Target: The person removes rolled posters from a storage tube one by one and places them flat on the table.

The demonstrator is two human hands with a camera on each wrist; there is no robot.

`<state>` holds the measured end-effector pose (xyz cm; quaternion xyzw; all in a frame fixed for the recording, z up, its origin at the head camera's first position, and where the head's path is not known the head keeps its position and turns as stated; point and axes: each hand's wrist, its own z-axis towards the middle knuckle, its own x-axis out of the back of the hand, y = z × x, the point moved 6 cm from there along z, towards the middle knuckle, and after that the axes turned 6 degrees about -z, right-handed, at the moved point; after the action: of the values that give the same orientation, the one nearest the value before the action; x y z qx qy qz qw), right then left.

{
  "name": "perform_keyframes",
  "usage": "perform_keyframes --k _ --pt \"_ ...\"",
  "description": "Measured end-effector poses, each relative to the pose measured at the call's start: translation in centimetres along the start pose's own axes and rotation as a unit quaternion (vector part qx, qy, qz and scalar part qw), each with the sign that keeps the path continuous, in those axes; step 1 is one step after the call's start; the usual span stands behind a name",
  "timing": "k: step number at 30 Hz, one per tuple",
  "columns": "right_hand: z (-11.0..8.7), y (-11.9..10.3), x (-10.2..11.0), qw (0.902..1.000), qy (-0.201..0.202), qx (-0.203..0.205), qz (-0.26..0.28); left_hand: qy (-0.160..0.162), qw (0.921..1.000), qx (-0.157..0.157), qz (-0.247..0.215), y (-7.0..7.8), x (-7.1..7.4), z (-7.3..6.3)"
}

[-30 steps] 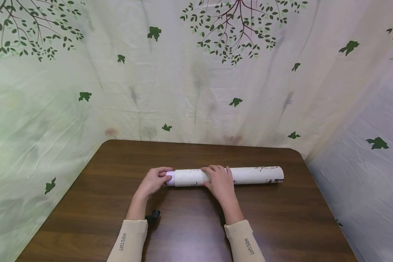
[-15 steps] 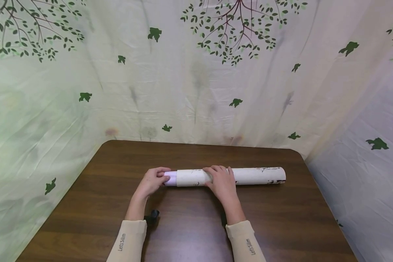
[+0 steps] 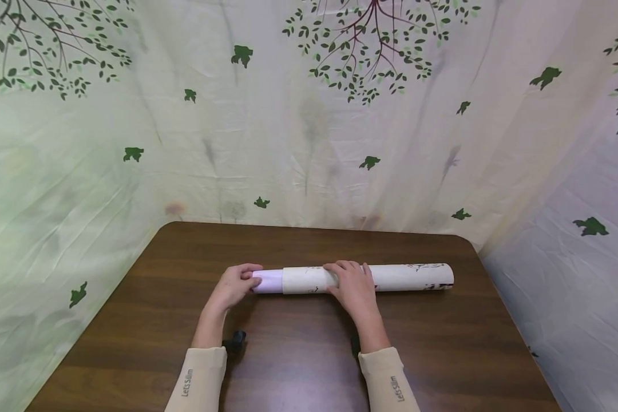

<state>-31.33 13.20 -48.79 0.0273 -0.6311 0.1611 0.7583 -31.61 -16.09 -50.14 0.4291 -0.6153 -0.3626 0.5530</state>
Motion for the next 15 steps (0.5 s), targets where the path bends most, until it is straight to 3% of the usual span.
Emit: perform_keyframes --k 15 --pt "-0.2 1.2 0.6 0.9997 -0.017 -0.016 -0.001 -0.005 0.9999 0.008 0.007 -0.2 1.2 -0.3"
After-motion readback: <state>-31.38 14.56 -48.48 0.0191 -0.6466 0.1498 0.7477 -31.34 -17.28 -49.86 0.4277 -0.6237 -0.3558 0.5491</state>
